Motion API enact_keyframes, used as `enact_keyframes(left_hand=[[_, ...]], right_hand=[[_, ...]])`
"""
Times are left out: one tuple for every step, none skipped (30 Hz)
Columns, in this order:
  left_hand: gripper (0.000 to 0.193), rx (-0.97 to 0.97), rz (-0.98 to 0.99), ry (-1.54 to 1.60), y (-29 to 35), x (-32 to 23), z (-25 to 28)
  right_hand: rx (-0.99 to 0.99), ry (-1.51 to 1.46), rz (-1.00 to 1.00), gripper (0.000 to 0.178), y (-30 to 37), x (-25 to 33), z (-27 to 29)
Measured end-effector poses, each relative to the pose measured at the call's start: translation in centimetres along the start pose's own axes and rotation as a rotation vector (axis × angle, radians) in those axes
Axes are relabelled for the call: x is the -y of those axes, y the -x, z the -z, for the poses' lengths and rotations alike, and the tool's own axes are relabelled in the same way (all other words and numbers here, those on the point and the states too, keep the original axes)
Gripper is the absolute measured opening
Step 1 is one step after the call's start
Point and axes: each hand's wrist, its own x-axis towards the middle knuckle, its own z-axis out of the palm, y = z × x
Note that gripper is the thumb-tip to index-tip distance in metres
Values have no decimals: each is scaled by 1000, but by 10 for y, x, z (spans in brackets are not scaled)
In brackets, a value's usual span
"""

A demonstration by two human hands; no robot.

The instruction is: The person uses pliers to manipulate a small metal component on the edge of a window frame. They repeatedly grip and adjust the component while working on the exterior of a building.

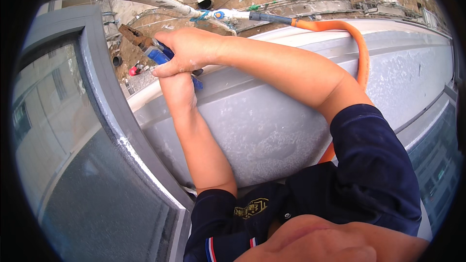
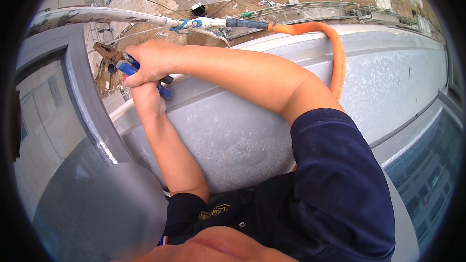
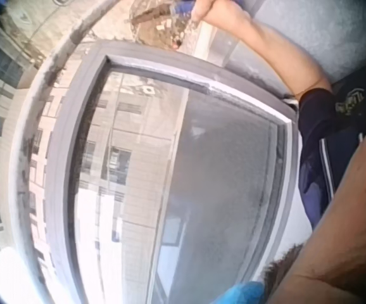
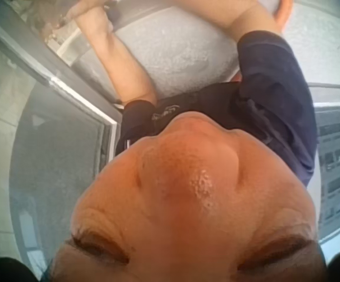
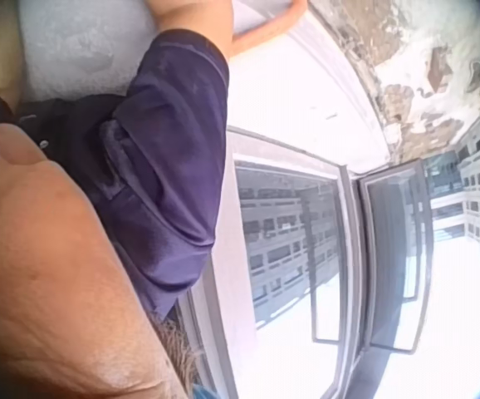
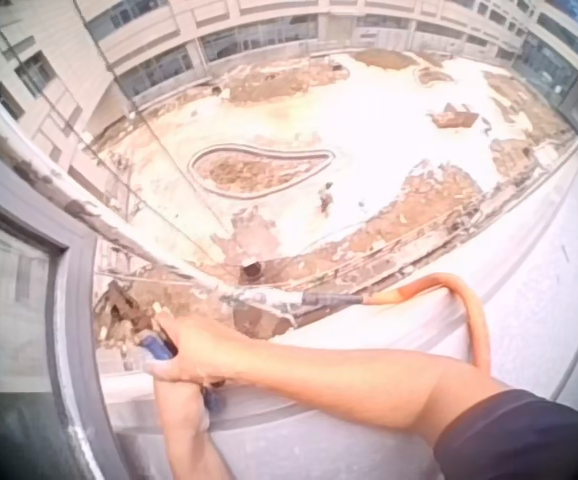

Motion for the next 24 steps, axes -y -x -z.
enact_keyframes(left_hand=[[38,-6,-2,2,1,-2,2],[38,22,-8,-15,2,-4,3],[40,30,-21,-31,0,-1,3],[42,33,-35,-58,-1,0,4],[44,31,-34,-77,-1,0,3],[47,29,-32,-95,-1,-2,2],[49,48,-9,-146,0,-7,1],[49,50,-9,-126,0,-5,2],[49,48,-9,-125,0,-6,4],[48,56,-8,-116,0,-7,3],[48,57,-5,-131,-1,-8,4],[48,59,-3,-147,-1,-10,6],[47,65,0,-160,-2,-10,5],[47,67,-2,-154,-1,-9,4],[46,70,-5,-149,-1,-9,3],[46,70,-7,-145,-1,-8,3],[45,68,-15,-143,-1,-8,2],[45,66,-23,-141,-1,-9,2],[45,64,-29,-140,0,-8,2],[45,68,-24,-143,0,-7,3],[45,73,-19,-146,-1,-6,5],[44,78,-15,-149,-1,-6,6],[44,76,-28,-146,-1,-6,6],[44,73,-40,-142,0,-6,5]], right_hand=[[11,-17,4,63,-1,3,-2],[0,29,-4,62,-1,4,-2],[5,30,-19,62,0,5,1],[11,22,-27,62,1,6,3],[9,25,-30,62,0,6,3],[6,27,-35,63,-1,4,2],[-6,33,-32,64,-1,1,0],[18,33,-57,65,-2,1,0],[9,35,-41,65,-4,0,-3],[-5,44,-34,66,-4,-1,-5],[-3,52,-36,67,-4,-1,-5],[-2,49,-24,67,-4,0,-6],[-4,49,-15,68,-4,-1,-5],[-8,48,-6,68,-4,-2,-5],[-16,50,-3,70,-4,-3,-5],[-18,39,1,70,-4,-4,-5],[-21,27,5,70,-4,-4,-5],[-25,15,8,70,-4,-5,-5],[-17,29,-5,70,-3,-4,-5],[-10,43,-17,69,-3,-2,-4],[-3,57,-30,69,-3,-1,-3],[1,58,-31,69,-3,0,-3],[4,59,-32,70,-3,1,-2],[8,59,-32,70,-3,1,-3]])
